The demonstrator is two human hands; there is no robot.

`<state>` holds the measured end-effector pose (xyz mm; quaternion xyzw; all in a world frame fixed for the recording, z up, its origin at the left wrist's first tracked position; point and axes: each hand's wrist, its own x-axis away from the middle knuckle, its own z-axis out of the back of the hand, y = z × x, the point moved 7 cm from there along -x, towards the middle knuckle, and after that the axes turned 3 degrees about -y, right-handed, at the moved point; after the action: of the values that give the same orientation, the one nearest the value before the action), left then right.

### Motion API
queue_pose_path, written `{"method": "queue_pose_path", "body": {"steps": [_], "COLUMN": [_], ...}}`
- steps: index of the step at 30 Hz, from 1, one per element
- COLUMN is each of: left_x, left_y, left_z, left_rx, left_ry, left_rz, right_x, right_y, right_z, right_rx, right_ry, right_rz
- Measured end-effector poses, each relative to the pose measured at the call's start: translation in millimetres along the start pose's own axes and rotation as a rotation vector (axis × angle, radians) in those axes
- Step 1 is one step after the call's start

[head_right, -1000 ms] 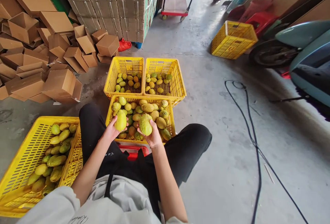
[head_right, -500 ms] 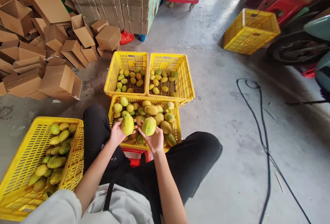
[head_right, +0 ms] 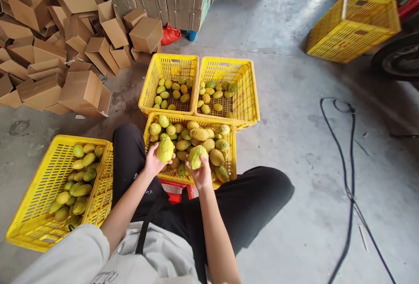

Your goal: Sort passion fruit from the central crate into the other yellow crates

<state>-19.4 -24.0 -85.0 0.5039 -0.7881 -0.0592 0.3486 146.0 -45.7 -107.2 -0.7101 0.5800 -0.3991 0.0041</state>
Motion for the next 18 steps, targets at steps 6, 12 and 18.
{"method": "queue_pose_path", "body": {"steps": [6, 12, 18], "left_x": [0, -3, -4], "left_y": [-4, -7, -3], "left_z": [1.6, 8.5, 9.3], "left_rx": [0.028, 0.078, 0.039], "left_ry": [0.035, 0.059, 0.039], "left_rz": [0.065, 0.091, 0.063], "right_x": [6, 8, 5], "right_y": [-5, -6, -7], "right_z": [-6, -13, -3], "right_rx": [-0.043, -0.038, -0.083], "right_ry": [-0.065, -0.137, -0.099], "right_rz": [-0.039, -0.051, -0.022]}}
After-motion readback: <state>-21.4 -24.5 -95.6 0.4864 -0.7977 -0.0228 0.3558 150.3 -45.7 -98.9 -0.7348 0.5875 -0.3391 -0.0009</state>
